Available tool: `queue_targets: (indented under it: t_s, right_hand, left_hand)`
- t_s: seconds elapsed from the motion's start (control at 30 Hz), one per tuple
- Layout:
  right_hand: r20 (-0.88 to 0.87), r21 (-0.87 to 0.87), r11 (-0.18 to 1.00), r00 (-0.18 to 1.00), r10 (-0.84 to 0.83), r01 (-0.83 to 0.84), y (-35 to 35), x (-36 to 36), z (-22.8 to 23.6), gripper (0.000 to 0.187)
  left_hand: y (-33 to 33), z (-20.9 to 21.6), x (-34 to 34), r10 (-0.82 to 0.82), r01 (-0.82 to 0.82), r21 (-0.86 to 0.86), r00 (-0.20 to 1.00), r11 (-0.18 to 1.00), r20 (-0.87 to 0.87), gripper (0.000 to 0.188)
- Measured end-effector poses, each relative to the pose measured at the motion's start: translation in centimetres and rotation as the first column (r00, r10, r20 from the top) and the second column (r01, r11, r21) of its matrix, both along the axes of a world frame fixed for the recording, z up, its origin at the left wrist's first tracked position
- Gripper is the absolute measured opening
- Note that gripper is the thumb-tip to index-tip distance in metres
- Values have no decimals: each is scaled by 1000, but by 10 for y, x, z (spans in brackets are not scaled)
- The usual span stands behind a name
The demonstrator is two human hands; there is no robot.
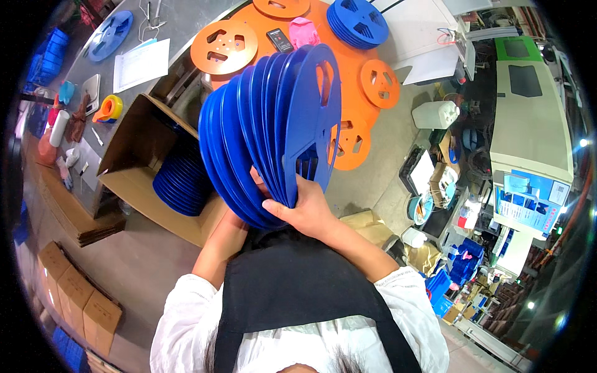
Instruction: The person repeatedly picks up blue plastic reels from a cardboard box and stacks them on a nearby table. The person handles the reels one by one, occasionally wiping them with a pink cloth, and arranges them into neat piles.
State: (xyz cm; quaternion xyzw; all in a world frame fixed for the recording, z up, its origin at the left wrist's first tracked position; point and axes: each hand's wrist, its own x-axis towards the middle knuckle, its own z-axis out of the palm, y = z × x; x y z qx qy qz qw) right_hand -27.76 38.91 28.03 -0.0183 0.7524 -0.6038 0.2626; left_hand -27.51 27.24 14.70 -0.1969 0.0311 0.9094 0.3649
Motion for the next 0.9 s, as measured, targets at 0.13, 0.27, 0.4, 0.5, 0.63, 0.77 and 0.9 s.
queue_targets:
  t_s: [0.13, 0.27, 0.4, 0.5, 0.63, 0.77, 0.9]
  right_hand:
    - [87, -63, 997, 996, -29, 35, 6, 5, -1, 53]
    - [214, -174, 970, 968, -131, 170, 20, 13, -2, 55]
    - [226, -234, 906, 927, -301, 351, 59, 16, 2, 51]
    - [240, -188, 826, 840, -486, 532, 78, 24, -1, 44]
    - [295, -205, 678, 705, -645, 706, 94, 40, -20, 44]
    - [334, -244, 601, 647, -685, 761, 108, 51, -36, 43]
    - [331, -265, 570, 628, -704, 778, 110, 60, -36, 41]
  left_hand:
    - [9, -29, 14, 26, -34, 82, 996, 996, 89, 53]
    - [-24, 9, 3, -76, -3, -347, 974, 938, -213, 56]
    - [-65, 18, 13, -18, -52, -378, 983, 924, -181, 72]
    - [-82, -14, 28, 97, -178, -258, 950, 950, -297, 75]
    - [-79, -10, 18, 239, -238, 50, 897, 970, -371, 75]
    - [-61, 0, 2, 303, -204, 266, 859, 942, -414, 74]
    - [-44, 1, -8, 311, -148, 372, 848, 916, -430, 74]
